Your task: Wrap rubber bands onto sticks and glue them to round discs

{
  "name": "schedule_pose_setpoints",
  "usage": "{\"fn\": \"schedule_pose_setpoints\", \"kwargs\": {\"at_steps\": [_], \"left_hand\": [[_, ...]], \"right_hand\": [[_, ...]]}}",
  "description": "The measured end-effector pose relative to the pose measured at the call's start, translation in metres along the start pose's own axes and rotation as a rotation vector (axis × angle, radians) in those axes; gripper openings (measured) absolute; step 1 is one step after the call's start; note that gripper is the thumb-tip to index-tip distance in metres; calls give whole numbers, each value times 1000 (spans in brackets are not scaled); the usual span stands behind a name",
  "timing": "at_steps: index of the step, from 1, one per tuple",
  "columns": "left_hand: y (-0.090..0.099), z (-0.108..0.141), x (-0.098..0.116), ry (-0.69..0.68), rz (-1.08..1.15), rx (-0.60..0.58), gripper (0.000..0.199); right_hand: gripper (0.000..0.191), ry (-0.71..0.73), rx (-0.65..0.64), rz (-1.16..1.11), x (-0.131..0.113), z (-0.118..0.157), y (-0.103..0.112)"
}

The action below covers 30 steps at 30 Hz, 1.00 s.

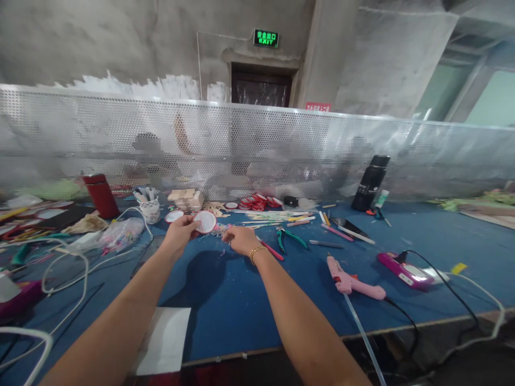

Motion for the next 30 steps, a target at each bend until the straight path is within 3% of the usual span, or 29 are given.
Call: {"fn": "schedule_pose_setpoints", "kwargs": {"at_steps": [3,8,16,22,30], "left_hand": [[0,0,1,3,4,10,36],[-1,1,1,17,20,21,34],[-1,0,-2,0,4,-14,27],[-7,6,-9,53,-57,-125,24],[-12,11,-18,85,-136,-237,21]], "right_hand": [[24,-47,41,116,-2,0,6],[28,-110,83,253,-3,3,14],[22,-219,114,489,-1,-2,2],[21,-205,93,578,-7,-8,-10],[22,-210,110,585,-12,-6,-7]]}}
Point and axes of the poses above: each hand's wrist, its own z-axis away from the middle knuckle, its own y-axis out of the back of the hand, x = y × z, the point moved 2 cm from there along -z, towards the middle knuckle, and after that the axes turned 15 degrees about z, right-handed, at the moved point
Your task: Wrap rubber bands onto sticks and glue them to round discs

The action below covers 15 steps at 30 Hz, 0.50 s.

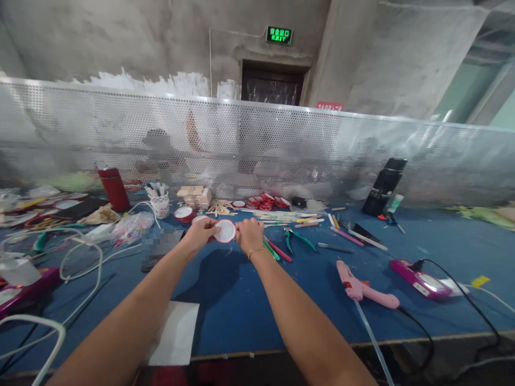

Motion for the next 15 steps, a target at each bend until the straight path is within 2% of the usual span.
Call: {"fn": "schedule_pose_setpoints", "kwargs": {"at_steps": [5,9,12,15], "left_hand": [[-1,1,-3,8,-16,-57,23],[0,2,-5,15,-21,-58,25],[-1,4,-7,65,-15,-96,27],[-2,6,-8,123,-51,-151,25]], "right_hand": [[23,3,-59,-8,-2,0,0],[25,-2,21,-95,3,1,8],[22,-46,26,-238,8,0,8],[22,-103,-3,-505,13,-2,0]]}}
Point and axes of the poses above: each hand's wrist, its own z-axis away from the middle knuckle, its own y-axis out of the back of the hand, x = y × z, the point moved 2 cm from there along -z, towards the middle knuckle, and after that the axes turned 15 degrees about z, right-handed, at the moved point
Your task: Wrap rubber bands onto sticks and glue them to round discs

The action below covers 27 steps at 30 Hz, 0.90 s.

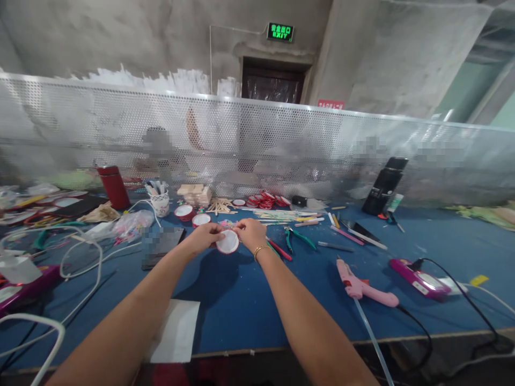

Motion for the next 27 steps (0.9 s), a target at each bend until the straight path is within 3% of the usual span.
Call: {"fn": "schedule_pose_setpoints", "kwargs": {"at_steps": [4,8,15,20,27], "left_hand": [[1,-1,-3,13,-87,-69,20],[2,-3,-4,-28,-121,-78,18],[1,-1,-2,-51,-70,-40,49],[0,0,-3,-127,-230,-128,12],[1,-2,-5,-196,-228,-140,13]], "right_hand": [[31,-46,-29,-436,8,-5,-9],[33,-57,-49,-641,7,-6,-10],[34,45,-163,-703,-2,2,-3],[37,126,-289,-648,-4,7,6],[34,92,-416,-801,-4,12,13]]}}
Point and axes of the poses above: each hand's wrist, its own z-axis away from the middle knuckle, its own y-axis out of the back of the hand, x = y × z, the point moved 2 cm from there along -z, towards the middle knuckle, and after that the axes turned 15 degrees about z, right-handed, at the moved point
